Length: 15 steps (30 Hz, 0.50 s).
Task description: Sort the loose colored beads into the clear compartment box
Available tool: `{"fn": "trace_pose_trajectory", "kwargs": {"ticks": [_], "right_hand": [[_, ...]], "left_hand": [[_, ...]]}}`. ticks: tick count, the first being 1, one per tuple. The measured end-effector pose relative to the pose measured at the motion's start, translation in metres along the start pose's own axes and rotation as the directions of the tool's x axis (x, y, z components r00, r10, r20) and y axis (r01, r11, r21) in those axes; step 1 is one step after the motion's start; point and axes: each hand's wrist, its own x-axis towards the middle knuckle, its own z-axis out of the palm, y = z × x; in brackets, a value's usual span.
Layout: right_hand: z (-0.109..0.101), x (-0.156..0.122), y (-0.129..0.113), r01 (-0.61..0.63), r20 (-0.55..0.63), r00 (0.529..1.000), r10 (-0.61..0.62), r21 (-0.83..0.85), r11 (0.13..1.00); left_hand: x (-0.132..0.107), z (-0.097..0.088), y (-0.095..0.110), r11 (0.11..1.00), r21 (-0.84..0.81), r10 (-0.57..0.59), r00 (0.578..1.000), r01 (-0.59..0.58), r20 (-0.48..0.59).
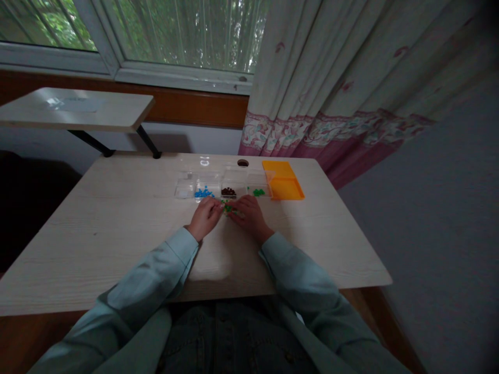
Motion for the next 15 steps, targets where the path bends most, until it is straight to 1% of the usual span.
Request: {"fn": "trace_pose_trajectory", "kwargs": {"ticks": [3, 7, 10, 15], "right_hand": [[0.0057, 0.0003, -0.0076, 0.011, -0.009, 1.000, -0.011, -0.010, 1.000], [0.0061, 0.0010, -0.0088, 0.003, -0.018, 1.000, -0.003, 0.004, 1.000], [0.0051, 0.0009, -0.0074, 0.020, -0.037, 0.999, -0.020, 0.007, 1.000], [0.0061, -0.0001, -0.0069, 0.026, -0.052, 0.998, -0.026, 0.012, 1.000]], "left_hand": [[-0.0007, 0.0003, 0.0020, 0.998, -0.063, -0.015, 1.000, 0.015, 0.003], [0.0001, 0.0001, 0.0018, 0.993, -0.116, -0.011, 0.999, 0.015, 0.035], [0.0002, 0.0002, 0.0023, 0.992, -0.128, -0.007, 0.998, 0.014, 0.056], [-0.0010, 0.0009, 0.0013, 0.991, -0.130, -0.020, 0.998, 0.027, 0.059]]}}
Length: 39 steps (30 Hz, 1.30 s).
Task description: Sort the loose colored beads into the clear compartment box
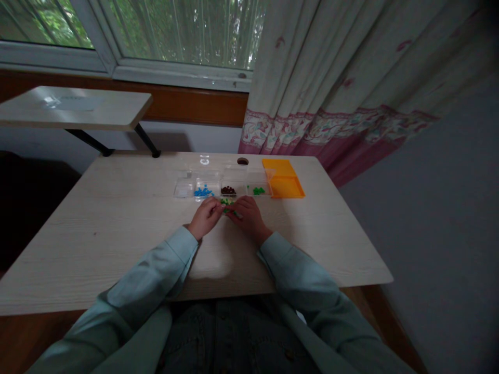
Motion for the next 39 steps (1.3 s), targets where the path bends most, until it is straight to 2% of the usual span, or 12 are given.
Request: {"fn": "trace_pose_trajectory", "kwargs": {"ticks": [8, 11, 14, 19, 26, 28, 37, 39], "right_hand": [[-0.004, 0.000, -0.001, 0.023, 0.017, 1.000, -0.023, -0.018, 1.000], [-0.005, 0.002, -0.003, -0.057, 0.024, 0.998, 0.058, -0.024, 0.998], [-0.008, 0.003, 0.001, -0.165, -0.023, 0.986, 0.164, -0.018, 0.986], [-0.021, 0.003, 0.026, -0.367, -0.197, 0.918, 0.343, -0.098, 0.925], [-0.030, -0.005, 0.060, -0.582, -0.301, 0.803, 0.514, -0.212, 0.785], [-0.029, -0.007, 0.065, -0.597, -0.317, 0.791, 0.523, -0.213, 0.774], [-0.030, -0.006, 0.067, -0.595, -0.282, 0.795, 0.537, -0.195, 0.779], [-0.029, -0.006, 0.066, -0.584, -0.274, 0.803, 0.530, -0.183, 0.790]], "left_hand": [[0.001, -0.002, 0.001, 1.000, 0.010, 0.000, 1.000, 0.000, 0.020], [0.002, -0.002, 0.001, 0.999, 0.028, -0.016, 1.000, 0.015, 0.024], [0.002, -0.002, 0.000, 0.999, 0.038, -0.029, 0.999, 0.028, 0.029], [0.003, -0.003, 0.000, 0.999, 0.047, -0.011, 1.000, 0.011, 0.018], [0.006, -0.009, -0.006, 0.987, 0.163, 0.012, 1.000, -0.010, -0.009], [0.006, -0.010, -0.010, 0.982, 0.191, 0.020, 1.000, -0.016, -0.018], [0.006, -0.009, -0.018, 0.972, 0.231, 0.049, 0.998, -0.040, -0.033], [0.005, -0.008, -0.017, 0.966, 0.255, 0.050, 0.999, -0.047, -0.008]]}}
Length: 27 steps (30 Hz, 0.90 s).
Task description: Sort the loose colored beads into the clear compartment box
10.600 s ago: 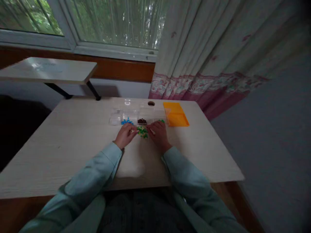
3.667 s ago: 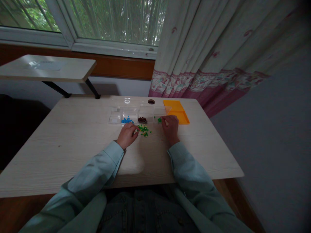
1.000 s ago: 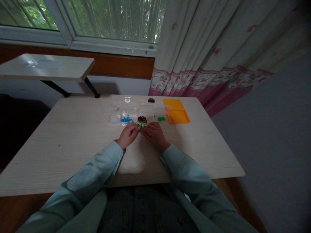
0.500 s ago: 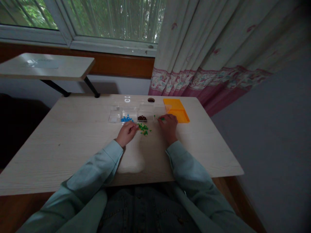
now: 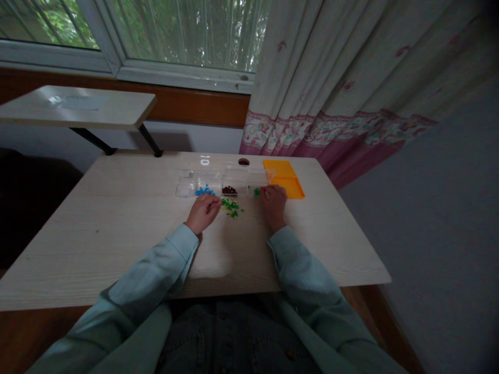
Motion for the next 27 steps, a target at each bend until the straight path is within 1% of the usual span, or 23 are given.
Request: {"fn": "trace_pose_trajectory", "kwargs": {"ticks": [5, 9, 16, 27], "right_hand": [[0.002, -0.001, 0.000, 0.045, 0.000, 0.999, -0.045, 0.028, 0.999], [0.003, -0.001, -0.002, 0.064, 0.002, 0.998, -0.065, 0.026, 0.998], [0.004, -0.002, -0.004, 0.061, -0.004, 0.998, -0.061, 0.067, 0.996], [0.004, -0.002, -0.004, 0.091, -0.009, 0.996, -0.090, 0.088, 0.992]], "left_hand": [[-0.001, 0.000, 0.005, 0.993, 0.108, 0.028, 0.992, -0.041, 0.120], [-0.002, 0.001, 0.006, 0.987, 0.139, 0.051, 0.984, -0.075, 0.170], [-0.001, 0.001, 0.009, 0.978, 0.176, 0.075, 0.973, -0.115, 0.218], [-0.001, -0.002, 0.012, 0.977, 0.190, 0.047, 0.966, -0.097, 0.254]]}}
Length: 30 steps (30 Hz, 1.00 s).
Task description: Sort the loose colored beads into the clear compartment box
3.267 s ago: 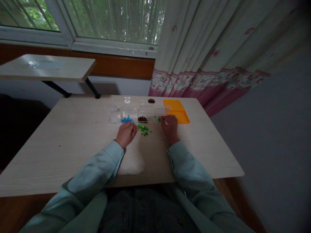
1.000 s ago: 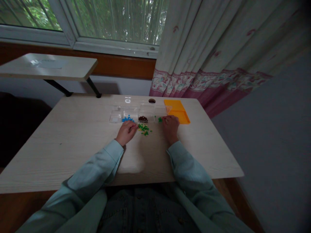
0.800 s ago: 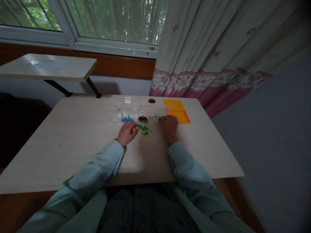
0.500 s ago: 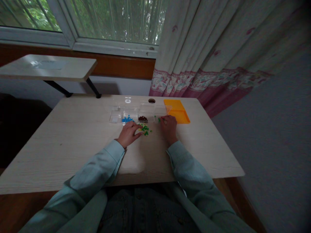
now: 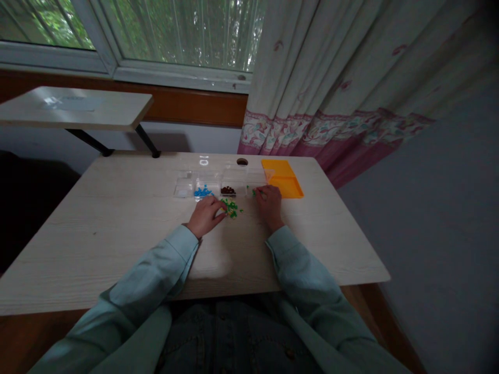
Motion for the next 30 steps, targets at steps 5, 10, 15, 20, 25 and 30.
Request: {"fn": "trace_pose_trajectory", "kwargs": {"ticks": [5, 10, 15, 20, 25, 30], "right_hand": [[-0.0023, 0.0001, -0.0024, 0.000, -0.004, 1.000, 0.000, 0.013, 1.000], [-0.0019, 0.0005, -0.0014, -0.007, 0.009, 1.000, 0.007, 0.026, 1.000], [-0.0016, 0.0003, -0.0010, 0.003, 0.016, 1.000, -0.004, 0.029, 1.000], [-0.0020, 0.0004, -0.0009, 0.007, 0.011, 1.000, -0.007, 0.032, 0.999], [-0.0017, 0.0006, -0.0010, 0.016, 0.009, 1.000, -0.016, 0.018, 1.000], [-0.0003, 0.0003, 0.0000, 0.022, -0.017, 1.000, -0.022, 0.012, 1.000]], "left_hand": [[-0.0001, 0.0007, -0.0002, 1.000, -0.021, -0.002, 1.000, 0.002, 0.012], [0.0007, 0.0003, 0.0001, 0.999, -0.037, 0.006, 0.999, -0.005, 0.038], [0.0009, -0.0029, 0.0026, 0.999, -0.039, 0.000, 0.999, 0.002, 0.050], [0.0013, -0.0027, 0.0023, 0.999, -0.051, -0.007, 0.999, 0.009, 0.038], [0.0013, 0.0003, -0.0024, 0.994, -0.106, 0.005, 1.000, -0.006, -0.013], [0.0016, 0.0034, -0.0062, 0.991, -0.134, 0.016, 0.997, -0.025, -0.072]]}}
